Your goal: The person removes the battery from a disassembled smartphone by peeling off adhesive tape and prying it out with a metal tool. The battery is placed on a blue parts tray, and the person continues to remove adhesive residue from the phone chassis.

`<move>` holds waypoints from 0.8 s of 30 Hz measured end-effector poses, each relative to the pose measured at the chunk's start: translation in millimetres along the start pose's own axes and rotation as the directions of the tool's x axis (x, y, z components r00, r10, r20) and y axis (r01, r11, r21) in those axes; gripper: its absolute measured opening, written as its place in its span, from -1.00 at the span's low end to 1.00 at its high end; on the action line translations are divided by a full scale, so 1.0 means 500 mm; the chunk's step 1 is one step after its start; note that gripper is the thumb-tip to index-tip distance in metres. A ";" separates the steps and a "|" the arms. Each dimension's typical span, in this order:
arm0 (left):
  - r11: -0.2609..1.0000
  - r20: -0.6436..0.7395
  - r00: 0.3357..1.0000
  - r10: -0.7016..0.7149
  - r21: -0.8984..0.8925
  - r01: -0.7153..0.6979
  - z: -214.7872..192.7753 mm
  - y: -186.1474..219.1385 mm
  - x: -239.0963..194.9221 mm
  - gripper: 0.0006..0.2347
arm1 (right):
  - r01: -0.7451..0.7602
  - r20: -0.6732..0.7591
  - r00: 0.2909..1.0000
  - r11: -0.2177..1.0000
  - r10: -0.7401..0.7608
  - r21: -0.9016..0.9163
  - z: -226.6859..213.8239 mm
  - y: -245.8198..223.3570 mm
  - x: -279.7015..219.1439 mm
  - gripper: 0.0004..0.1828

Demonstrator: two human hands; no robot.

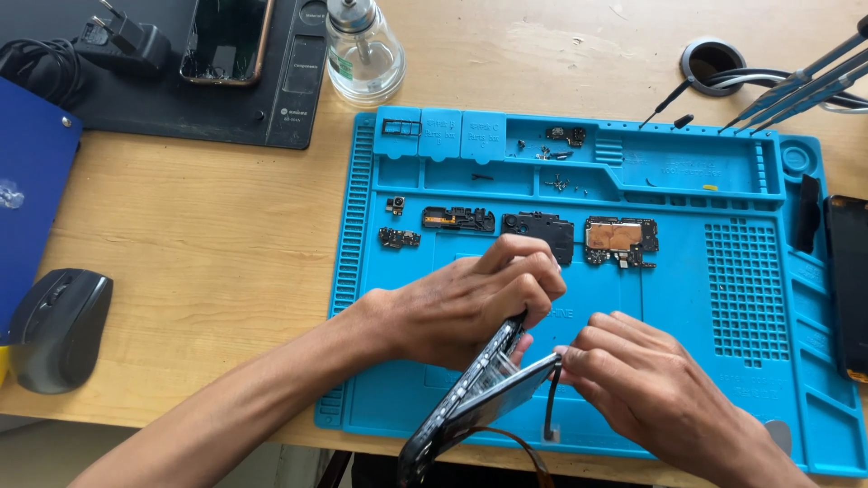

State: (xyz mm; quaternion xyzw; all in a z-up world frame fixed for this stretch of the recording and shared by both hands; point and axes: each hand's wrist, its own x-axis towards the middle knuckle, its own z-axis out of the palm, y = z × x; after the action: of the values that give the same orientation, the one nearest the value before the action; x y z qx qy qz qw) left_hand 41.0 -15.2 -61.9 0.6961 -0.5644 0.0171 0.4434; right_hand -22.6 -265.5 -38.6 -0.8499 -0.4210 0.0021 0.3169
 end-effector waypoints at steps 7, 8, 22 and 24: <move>0.998 -0.022 1.000 0.002 0.063 -0.001 -0.004 -0.003 0.003 -0.81 | 0.002 -0.012 1.000 1.000 -0.003 -0.011 -0.003 0.004 -0.002 -0.87; 0.997 -0.030 1.000 0.006 0.074 -0.004 -0.002 -0.004 0.002 -0.81 | 0.007 -0.026 1.000 1.000 -0.007 -0.002 -0.005 -0.001 -0.001 -0.88; 0.993 -0.051 0.998 -0.032 0.114 0.038 -0.007 -0.005 0.003 -0.69 | -0.047 -0.024 0.999 0.998 0.046 -0.043 -0.008 -0.003 -0.038 -0.84; 0.992 -0.070 0.998 -0.007 0.125 0.016 -0.007 0.001 0.007 -0.74 | -0.050 0.036 0.998 0.999 0.050 -0.018 -0.016 -0.005 -0.040 -0.85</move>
State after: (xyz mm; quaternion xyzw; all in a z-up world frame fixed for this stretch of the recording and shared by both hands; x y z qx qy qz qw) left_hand 43.4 -15.8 -57.6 0.7248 -0.5426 0.0741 0.4180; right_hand -35.4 -283.2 -35.9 -0.8626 -0.4054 0.0220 0.3018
